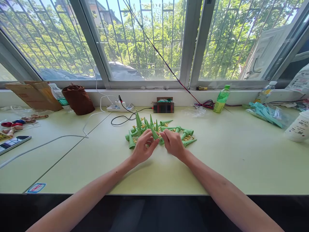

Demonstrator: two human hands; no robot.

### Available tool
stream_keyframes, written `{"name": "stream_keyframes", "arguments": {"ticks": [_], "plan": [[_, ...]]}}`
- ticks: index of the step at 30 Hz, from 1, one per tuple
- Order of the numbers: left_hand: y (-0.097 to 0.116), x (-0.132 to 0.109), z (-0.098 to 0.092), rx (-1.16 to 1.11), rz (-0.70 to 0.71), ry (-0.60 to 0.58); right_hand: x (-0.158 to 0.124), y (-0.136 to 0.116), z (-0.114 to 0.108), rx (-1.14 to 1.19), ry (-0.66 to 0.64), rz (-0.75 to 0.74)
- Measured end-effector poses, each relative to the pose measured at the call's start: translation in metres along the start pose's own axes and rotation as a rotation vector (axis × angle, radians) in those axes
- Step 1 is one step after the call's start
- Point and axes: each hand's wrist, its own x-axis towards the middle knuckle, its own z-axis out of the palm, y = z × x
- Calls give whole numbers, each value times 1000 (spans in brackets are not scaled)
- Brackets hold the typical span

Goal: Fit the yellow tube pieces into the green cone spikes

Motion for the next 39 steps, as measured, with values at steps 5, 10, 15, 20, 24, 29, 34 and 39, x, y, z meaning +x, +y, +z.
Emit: {"name": "stream_keyframes", "arguments": {"ticks": [5, 10, 15, 20, 24, 29, 34, 39], "plan": [[-8, -3, 1, 137, 102, 53, 2, 0, -1, 3, -8, 9], [-12, -2, 0, 225, 171, 94, 3, -3, -1, 16, 22, 42], [-12, 2, 0, 195, 18, 221, 4, -9, 3, 70, 43, 120], [-10, 3, 1, 146, -160, 175, 5, -11, 3, 98, 93, 153], [-7, 2, 5, -83, -297, 34, 6, -9, 0, 82, 123, 157], [-6, 4, 3, -397, -460, -49, 7, -8, -2, 61, 33, 94], [-7, 4, 1, -452, -493, -133, 5, -7, -1, 74, -19, 104], [-5, 4, -1, -476, -508, -159, 4, -5, -1, 78, -31, 117]]}}
